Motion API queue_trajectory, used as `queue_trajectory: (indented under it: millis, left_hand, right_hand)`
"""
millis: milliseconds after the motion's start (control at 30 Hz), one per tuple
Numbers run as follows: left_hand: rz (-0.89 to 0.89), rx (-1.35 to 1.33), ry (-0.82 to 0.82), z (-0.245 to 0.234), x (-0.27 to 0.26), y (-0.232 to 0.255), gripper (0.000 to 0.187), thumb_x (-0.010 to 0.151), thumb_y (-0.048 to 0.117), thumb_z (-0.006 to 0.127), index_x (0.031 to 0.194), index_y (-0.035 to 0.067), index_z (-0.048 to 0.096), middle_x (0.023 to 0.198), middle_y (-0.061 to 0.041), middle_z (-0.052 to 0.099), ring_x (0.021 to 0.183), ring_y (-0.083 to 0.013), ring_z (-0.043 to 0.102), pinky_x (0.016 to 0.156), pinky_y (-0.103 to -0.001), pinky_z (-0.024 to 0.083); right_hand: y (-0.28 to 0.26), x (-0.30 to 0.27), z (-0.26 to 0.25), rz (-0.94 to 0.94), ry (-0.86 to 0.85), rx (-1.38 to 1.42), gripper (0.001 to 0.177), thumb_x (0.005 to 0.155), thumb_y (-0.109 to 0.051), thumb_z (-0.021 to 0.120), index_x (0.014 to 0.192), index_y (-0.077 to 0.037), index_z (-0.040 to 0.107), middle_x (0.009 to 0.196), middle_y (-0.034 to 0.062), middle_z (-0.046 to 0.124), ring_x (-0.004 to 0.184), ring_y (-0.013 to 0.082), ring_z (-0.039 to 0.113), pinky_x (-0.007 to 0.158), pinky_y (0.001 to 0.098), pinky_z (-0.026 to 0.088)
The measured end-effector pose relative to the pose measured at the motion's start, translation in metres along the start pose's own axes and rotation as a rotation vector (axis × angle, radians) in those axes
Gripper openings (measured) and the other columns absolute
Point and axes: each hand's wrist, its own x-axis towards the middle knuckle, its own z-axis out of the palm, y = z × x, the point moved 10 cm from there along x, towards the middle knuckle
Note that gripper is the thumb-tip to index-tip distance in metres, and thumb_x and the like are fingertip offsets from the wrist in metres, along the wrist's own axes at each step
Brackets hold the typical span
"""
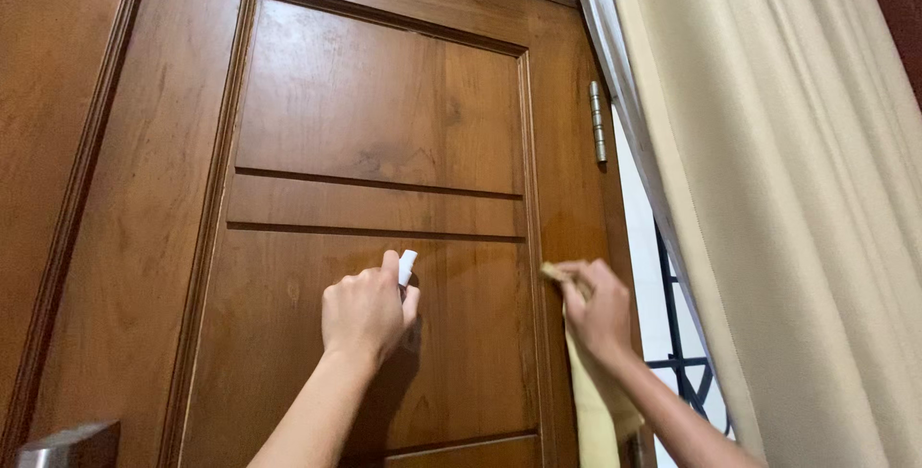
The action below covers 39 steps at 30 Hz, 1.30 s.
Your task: The person cleans a wooden door by spraying a liquid from a bottle onto the surface and wiping the wood with a yellow cloth.
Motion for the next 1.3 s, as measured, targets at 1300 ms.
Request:
queue_trajectory:
  millis: [1300]
  left_hand:
    - [0.003,0.012,0.051,0.002,-0.014,0.003,0.031,0.090,0.041,0.065,0.094,0.012,0.055,0.078,-0.007,0.071,0.073,-0.0298,0.074,0.059,-0.044,0.059]
  right_hand:
    - [0.014,-0.021,0.014,-0.186,-0.052,-0.137,0.019,0.098,-0.016,0.064,0.108,-0.023,0.079,0.084,0.0025,0.065,0.064,0.0169,0.054,0.055,0.0283,0.044]
